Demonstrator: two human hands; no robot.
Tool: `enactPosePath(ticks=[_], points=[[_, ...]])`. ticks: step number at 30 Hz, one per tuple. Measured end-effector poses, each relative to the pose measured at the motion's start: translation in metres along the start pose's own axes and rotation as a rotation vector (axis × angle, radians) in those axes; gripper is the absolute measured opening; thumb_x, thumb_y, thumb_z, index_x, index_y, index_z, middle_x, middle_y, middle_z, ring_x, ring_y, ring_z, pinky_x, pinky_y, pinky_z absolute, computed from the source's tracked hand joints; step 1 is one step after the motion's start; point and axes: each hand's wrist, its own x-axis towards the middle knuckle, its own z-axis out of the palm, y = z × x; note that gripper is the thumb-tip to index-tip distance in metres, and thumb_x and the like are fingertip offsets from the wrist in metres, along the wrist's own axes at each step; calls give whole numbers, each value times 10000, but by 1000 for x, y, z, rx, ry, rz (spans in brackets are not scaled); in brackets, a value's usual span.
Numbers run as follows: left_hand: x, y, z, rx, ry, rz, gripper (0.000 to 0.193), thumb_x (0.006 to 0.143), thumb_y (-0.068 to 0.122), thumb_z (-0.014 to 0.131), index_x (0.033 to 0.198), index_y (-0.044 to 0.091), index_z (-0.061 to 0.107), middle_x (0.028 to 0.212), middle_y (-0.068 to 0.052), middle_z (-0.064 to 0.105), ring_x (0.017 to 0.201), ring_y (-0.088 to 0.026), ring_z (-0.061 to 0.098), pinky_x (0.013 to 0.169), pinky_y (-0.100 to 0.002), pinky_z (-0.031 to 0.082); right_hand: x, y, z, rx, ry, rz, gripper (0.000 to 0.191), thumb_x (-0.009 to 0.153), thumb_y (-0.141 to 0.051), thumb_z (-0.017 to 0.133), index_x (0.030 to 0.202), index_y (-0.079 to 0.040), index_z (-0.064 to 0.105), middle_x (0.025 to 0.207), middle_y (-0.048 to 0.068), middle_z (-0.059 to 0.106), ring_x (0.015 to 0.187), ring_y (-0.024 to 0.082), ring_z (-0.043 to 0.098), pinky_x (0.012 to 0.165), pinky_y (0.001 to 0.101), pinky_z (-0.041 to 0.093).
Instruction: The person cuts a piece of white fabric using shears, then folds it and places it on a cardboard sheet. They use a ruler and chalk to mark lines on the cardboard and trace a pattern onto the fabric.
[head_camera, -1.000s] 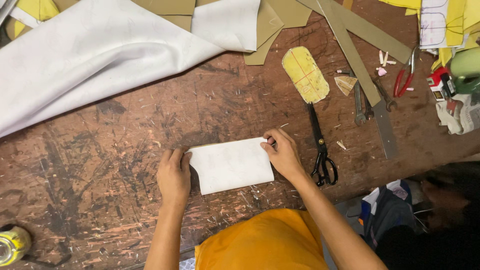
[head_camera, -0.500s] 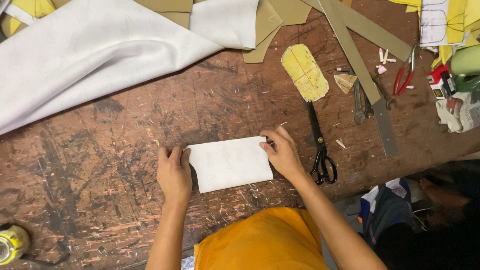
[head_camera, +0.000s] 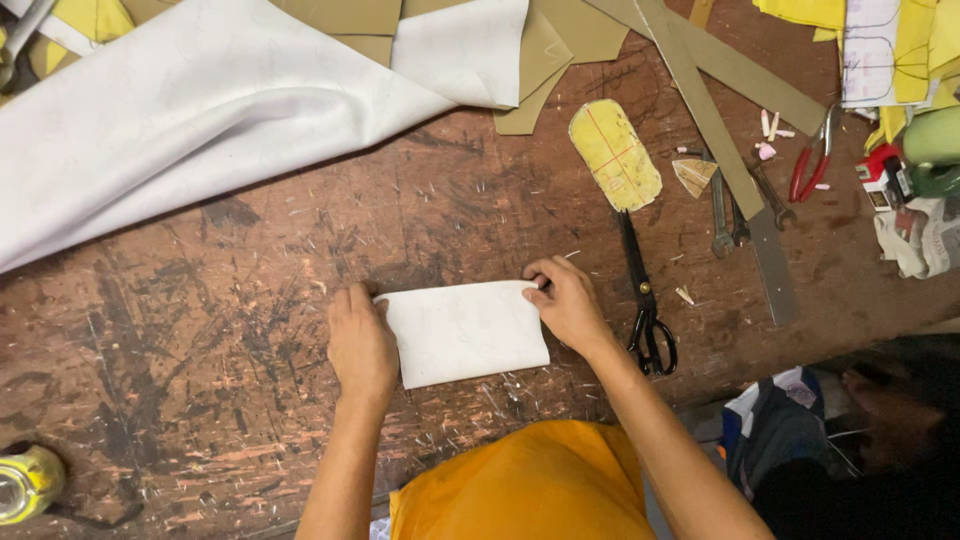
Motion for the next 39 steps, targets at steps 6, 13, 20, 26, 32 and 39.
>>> enactPosePath(ticks=[6, 13, 20, 26, 32, 39], points=[[-4, 2, 2, -28, 64, 42, 135, 972, 153, 611, 1079, 77, 641, 1131, -123, 586, 1091, -333, 572, 839, -470, 508, 0, 7, -5, 168, 6, -36, 207, 833, -54, 796, 1024, -17, 724, 907, 30, 605, 712, 94, 578, 617, 254, 507], [7, -9, -8, -138, -48, 26, 162, 927, 120, 676, 1073, 53, 662, 1042, -130, 641, 1025, -343, 607, 841, -471, 494, -1, 3, -4, 224, 40, -11, 108, 881, -64, 761, 973, -12, 742, 877, 22, 636, 652, 73, 583, 528, 243, 485], [12, -9, -15, -180, -62, -12, 185, 888, 121, 730, 1051, 39, 710, 1007, -145, 677, 949, -340, 656, 812, -463, 514, 0, 2, -2, 187, 74, -95, 116, 888, -63, 765, 986, -2, 747, 907, 26, 663, 748, 75, 623, 619, 229, 522], [16, -1, -16, -97, -112, -138, 200, 872, 158, 756, 1050, 72, 726, 1018, -128, 688, 949, -348, 665, 806, -486, 512, 1, 2, -5, 248, 18, 61, 171, 876, -85, 777, 1021, -2, 741, 888, 37, 656, 666, 75, 585, 552, 241, 501], [16, -3, -9, -80, -64, -90, 160, 882, 145, 735, 1030, 84, 738, 1014, -130, 666, 948, -349, 657, 788, -485, 514, 3, 1, -6, 272, -2, 41, 157, 881, -77, 771, 1009, 4, 731, 878, 22, 638, 651, 43, 577, 535, 227, 493], [2, -13, 7, -111, 131, 94, 51, 879, 82, 707, 925, 62, 701, 966, -135, 662, 951, -377, 634, 795, -486, 505, 1, 12, -3, 312, 4, -27, 144, 883, -69, 772, 1003, 2, 731, 866, 4, 637, 655, 34, 548, 548, 216, 475]])
